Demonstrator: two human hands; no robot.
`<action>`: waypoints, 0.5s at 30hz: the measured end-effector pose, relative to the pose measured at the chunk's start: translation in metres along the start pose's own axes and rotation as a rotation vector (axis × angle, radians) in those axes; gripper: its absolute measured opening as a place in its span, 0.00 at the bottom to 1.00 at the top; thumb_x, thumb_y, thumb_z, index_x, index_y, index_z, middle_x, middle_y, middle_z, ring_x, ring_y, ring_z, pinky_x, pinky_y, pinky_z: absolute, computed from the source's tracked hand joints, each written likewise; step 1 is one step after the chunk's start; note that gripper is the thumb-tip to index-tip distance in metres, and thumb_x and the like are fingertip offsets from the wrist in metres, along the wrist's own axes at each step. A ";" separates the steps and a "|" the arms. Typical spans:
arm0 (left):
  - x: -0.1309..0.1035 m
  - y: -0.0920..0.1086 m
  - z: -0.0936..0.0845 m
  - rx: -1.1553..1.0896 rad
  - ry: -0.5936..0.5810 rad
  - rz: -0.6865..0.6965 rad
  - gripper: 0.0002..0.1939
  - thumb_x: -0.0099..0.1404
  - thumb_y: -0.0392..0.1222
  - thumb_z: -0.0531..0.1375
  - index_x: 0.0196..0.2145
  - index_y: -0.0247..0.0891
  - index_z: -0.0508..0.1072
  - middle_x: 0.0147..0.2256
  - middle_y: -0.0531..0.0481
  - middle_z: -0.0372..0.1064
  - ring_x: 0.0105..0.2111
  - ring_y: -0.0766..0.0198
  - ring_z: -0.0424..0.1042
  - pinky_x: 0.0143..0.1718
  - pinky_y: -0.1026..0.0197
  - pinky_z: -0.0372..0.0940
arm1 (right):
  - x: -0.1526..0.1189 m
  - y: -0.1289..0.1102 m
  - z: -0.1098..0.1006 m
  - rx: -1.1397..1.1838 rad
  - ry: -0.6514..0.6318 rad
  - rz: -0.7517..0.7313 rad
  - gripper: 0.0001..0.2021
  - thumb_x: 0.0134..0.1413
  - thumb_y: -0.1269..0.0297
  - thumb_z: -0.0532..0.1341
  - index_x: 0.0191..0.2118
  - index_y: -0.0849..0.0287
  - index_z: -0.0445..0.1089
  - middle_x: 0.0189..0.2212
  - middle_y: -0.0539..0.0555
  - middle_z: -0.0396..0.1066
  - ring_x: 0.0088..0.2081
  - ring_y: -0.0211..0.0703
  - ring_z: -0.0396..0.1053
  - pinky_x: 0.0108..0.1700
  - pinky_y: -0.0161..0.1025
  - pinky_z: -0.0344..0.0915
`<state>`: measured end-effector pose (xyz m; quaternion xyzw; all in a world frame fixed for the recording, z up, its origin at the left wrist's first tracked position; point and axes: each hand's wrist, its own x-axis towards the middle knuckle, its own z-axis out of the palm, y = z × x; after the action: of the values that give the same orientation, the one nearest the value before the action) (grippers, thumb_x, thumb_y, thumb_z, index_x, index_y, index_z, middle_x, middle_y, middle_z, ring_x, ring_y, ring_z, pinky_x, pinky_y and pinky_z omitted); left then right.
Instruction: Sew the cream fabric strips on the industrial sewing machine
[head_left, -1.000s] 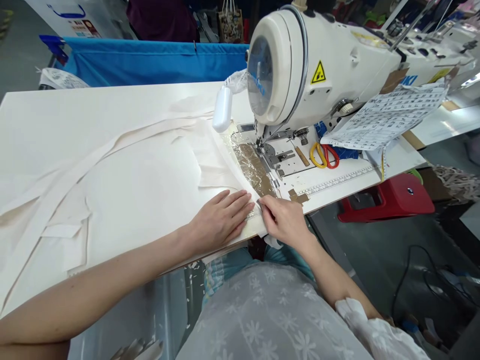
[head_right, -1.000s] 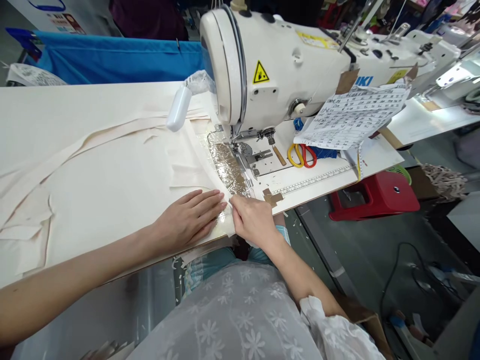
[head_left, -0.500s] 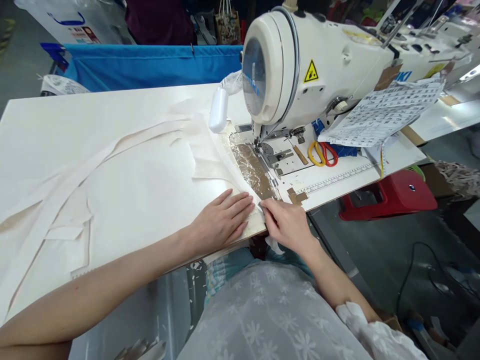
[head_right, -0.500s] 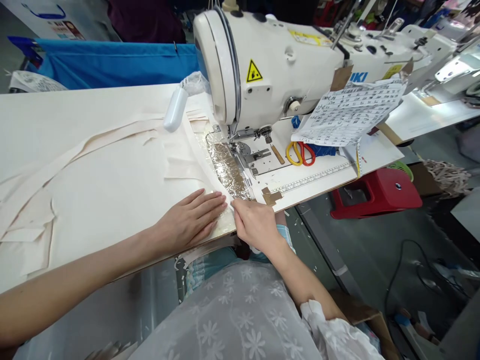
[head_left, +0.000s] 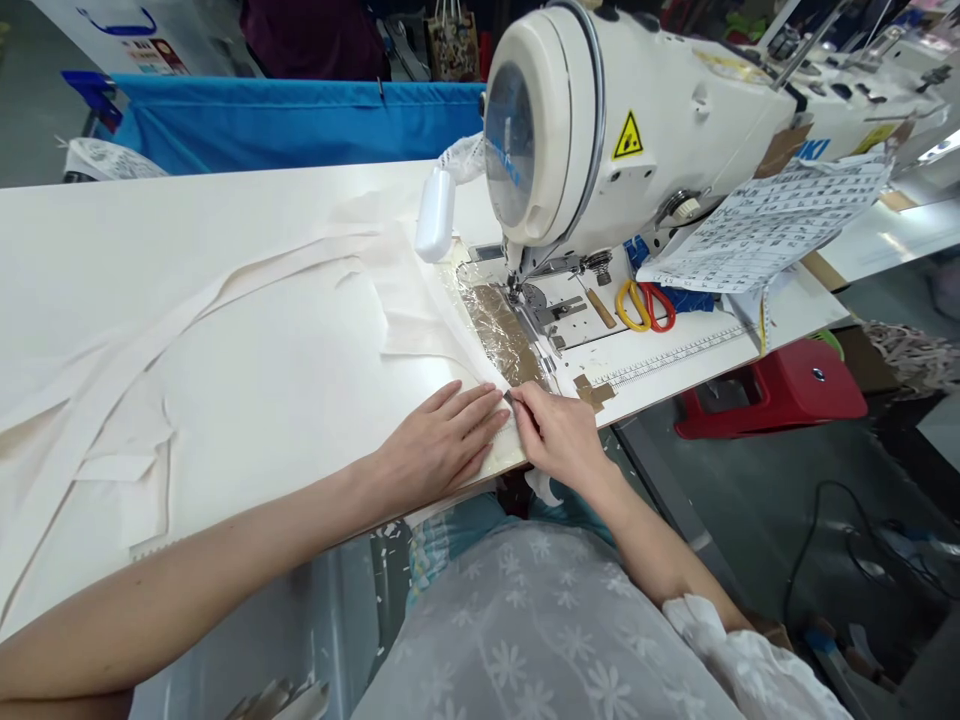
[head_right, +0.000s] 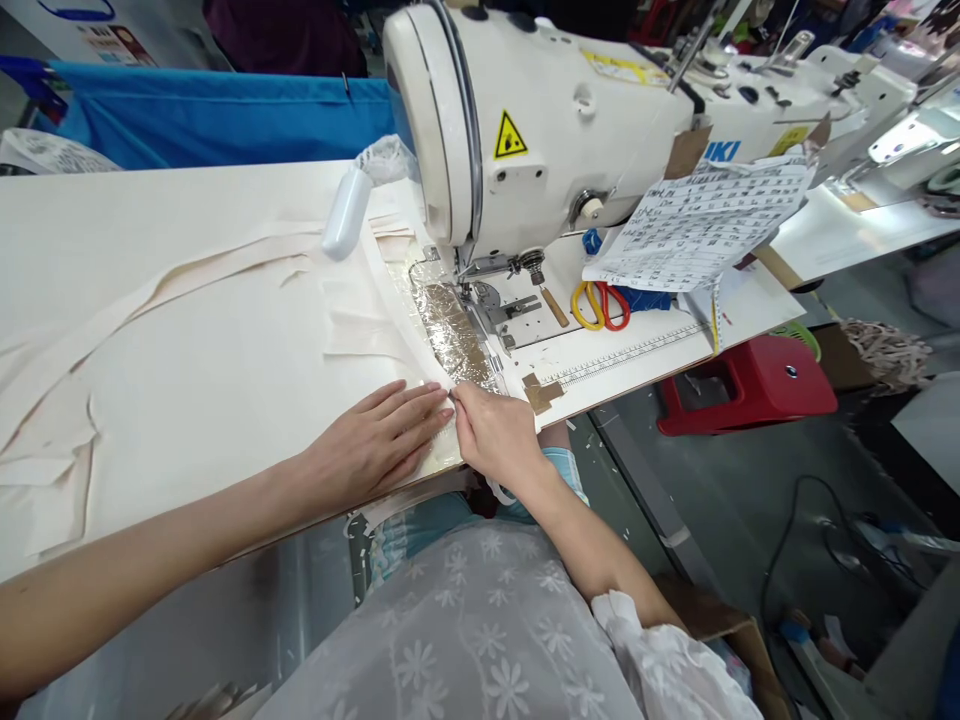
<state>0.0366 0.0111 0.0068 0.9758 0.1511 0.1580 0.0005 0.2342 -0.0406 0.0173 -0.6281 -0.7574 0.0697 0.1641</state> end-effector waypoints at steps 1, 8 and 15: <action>0.000 0.000 0.000 0.001 0.001 0.000 0.19 0.74 0.39 0.50 0.58 0.30 0.68 0.58 0.36 0.67 0.60 0.48 0.64 0.60 0.46 0.60 | 0.000 0.000 -0.001 -0.008 -0.004 -0.005 0.11 0.65 0.67 0.49 0.40 0.58 0.68 0.30 0.53 0.77 0.29 0.42 0.72 0.29 0.36 0.51; 0.000 0.002 -0.001 0.009 0.019 0.000 0.18 0.73 0.38 0.52 0.57 0.30 0.69 0.57 0.37 0.68 0.59 0.49 0.66 0.59 0.48 0.60 | -0.022 0.005 -0.021 -0.057 -0.078 -0.034 0.10 0.62 0.70 0.50 0.36 0.57 0.68 0.24 0.50 0.72 0.26 0.40 0.68 0.29 0.36 0.49; 0.000 0.002 -0.002 0.007 0.013 0.015 0.18 0.73 0.39 0.52 0.57 0.30 0.69 0.58 0.36 0.67 0.60 0.49 0.66 0.59 0.48 0.60 | -0.032 0.011 -0.021 0.114 0.000 0.046 0.10 0.65 0.67 0.50 0.39 0.56 0.68 0.26 0.49 0.74 0.25 0.39 0.68 0.29 0.34 0.54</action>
<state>0.0371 0.0090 0.0088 0.9758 0.1444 0.1640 -0.0051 0.2560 -0.0716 0.0283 -0.6351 -0.7375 0.1164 0.1979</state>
